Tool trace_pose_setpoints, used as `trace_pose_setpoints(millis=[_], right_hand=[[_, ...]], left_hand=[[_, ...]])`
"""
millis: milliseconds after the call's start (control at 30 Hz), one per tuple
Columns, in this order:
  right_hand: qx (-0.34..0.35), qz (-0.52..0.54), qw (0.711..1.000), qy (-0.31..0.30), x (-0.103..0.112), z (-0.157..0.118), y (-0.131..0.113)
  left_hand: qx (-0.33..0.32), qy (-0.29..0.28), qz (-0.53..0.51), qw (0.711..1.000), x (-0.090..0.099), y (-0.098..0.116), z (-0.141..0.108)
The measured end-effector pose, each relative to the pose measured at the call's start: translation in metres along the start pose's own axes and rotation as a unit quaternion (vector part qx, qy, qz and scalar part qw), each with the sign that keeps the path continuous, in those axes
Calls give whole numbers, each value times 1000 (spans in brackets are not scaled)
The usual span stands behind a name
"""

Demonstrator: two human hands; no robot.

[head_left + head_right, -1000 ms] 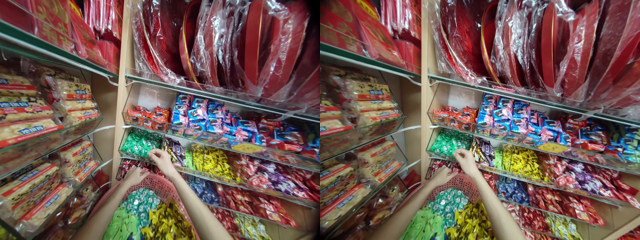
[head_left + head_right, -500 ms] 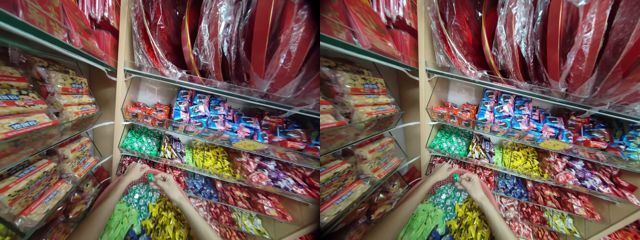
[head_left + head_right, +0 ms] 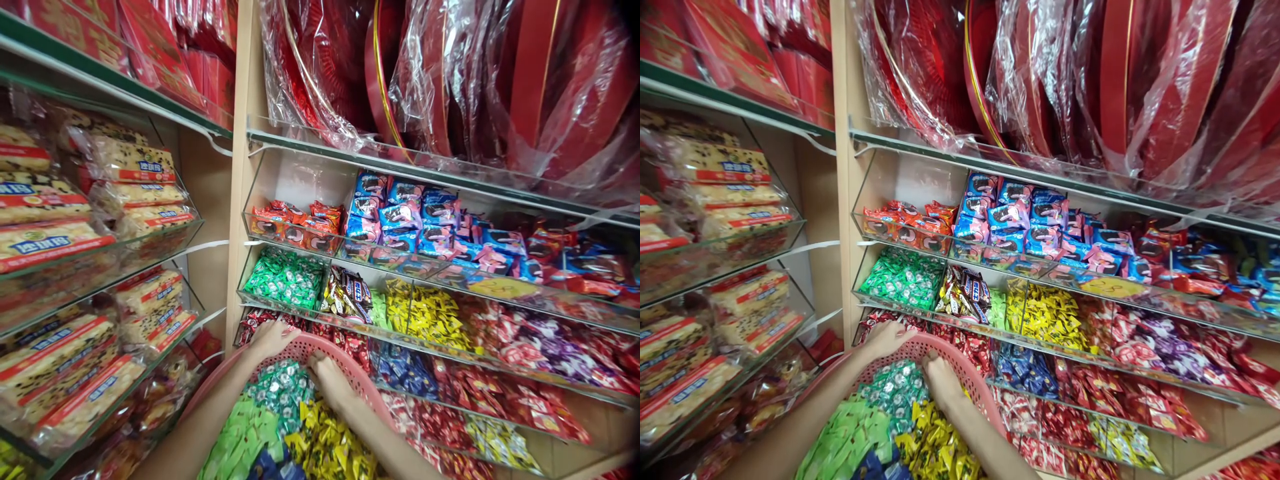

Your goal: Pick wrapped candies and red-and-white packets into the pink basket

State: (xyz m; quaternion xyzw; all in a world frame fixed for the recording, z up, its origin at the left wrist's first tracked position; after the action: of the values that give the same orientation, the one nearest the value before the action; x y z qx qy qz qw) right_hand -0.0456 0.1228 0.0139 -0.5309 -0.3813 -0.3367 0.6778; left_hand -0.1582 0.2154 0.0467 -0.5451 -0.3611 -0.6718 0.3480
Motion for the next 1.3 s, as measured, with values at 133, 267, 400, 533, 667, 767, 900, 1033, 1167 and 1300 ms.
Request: trace_pose_setpoints(millis=[133,267,400,533,667,767,900,1033,1167,1300], right_hand=[[-1,-86,996,-27,-5,1,0],[-15,-158,987,-35,8,1,-14],[36,-161,986,9,53,12,-55],[94,-204,972,65,109,43,-93],[128,-295,946,47,127,83,-102],[99,-324,941,-1,117,105,-90],[46,-326,944,-27,105,117,-77],[11,-312,949,-30,103,118,-78],[-2,-300,953,-37,102,118,-80],[14,-290,957,-6,108,115,-82]], left_hand=[[3,-2,5,1000,-1,-1,-1],[15,-8,-4,1000,-1,-4,-2],[22,-16,-4,1000,-2,-7,-1],[22,-23,-11,999,-3,-8,-1],[20,-11,-24,999,-1,-7,-1],[22,0,-18,1000,1,-8,-1],[31,-4,-13,999,0,-13,-2],[32,2,-11,999,0,-17,-4],[33,2,-11,999,-1,-19,-5],[35,1,-12,999,-1,-18,-5]])
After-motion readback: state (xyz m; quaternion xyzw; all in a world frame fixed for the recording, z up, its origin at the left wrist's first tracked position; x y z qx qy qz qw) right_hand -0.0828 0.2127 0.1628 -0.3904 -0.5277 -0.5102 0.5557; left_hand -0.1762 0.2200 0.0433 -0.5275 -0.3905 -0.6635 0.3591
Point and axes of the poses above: each hand's wrist, its own z-axis towards the middle knuckle, its own x-axis out of the back of the hand, y = z × x, the point moved 7 cm from there along z, towards the middle knuckle, and after that the axes turned 11 degrees about z, right-handed, at the moved point
